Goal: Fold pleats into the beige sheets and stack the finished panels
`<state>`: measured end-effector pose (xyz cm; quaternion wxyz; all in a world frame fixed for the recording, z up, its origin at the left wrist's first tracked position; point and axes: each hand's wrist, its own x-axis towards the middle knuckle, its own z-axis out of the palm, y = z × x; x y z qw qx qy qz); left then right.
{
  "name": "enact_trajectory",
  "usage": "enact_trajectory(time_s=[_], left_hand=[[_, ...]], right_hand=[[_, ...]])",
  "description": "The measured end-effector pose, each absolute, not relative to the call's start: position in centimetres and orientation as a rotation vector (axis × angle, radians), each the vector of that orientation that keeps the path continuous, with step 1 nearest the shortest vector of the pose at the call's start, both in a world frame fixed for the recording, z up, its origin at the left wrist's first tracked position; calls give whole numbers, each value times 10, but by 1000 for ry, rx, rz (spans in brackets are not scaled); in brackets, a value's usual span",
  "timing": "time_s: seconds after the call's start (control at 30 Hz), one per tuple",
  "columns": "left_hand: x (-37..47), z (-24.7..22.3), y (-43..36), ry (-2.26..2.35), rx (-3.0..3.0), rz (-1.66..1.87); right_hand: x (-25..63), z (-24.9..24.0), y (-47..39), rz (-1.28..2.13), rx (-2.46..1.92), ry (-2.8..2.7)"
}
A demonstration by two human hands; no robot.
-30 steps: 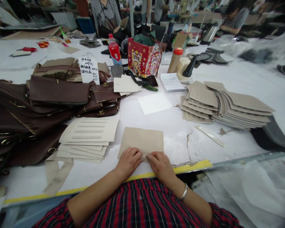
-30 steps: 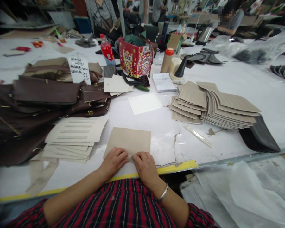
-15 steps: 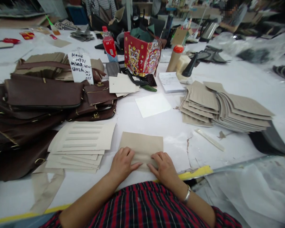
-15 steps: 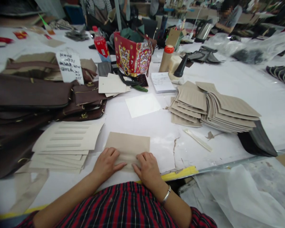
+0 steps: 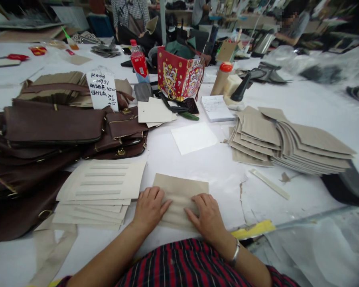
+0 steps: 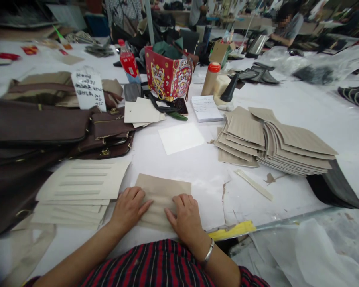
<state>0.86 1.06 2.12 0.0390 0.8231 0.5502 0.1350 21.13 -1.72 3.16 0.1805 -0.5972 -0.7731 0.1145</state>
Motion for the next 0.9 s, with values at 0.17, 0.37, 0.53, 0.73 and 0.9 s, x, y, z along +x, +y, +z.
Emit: enact_trajectory(time_s=[0.17, 0.37, 0.53, 0.73, 0.9], left_hand=[[33, 9, 17, 1262, 2710, 573], [25, 5, 15, 1487, 2595, 501], [22, 10, 18, 1432, 2658, 491], [30, 20, 25, 1404, 2637, 399], [25, 17, 24, 1590, 2602, 480]], right_hand=[[201, 20, -9, 230, -1637, -2175], [208, 19, -8, 216, -1755, -2124], [205, 19, -4, 170, -1670, -2235], [203, 24, 1, 247, -1743, -2182], [211, 27, 3, 288, -1719, -2156]])
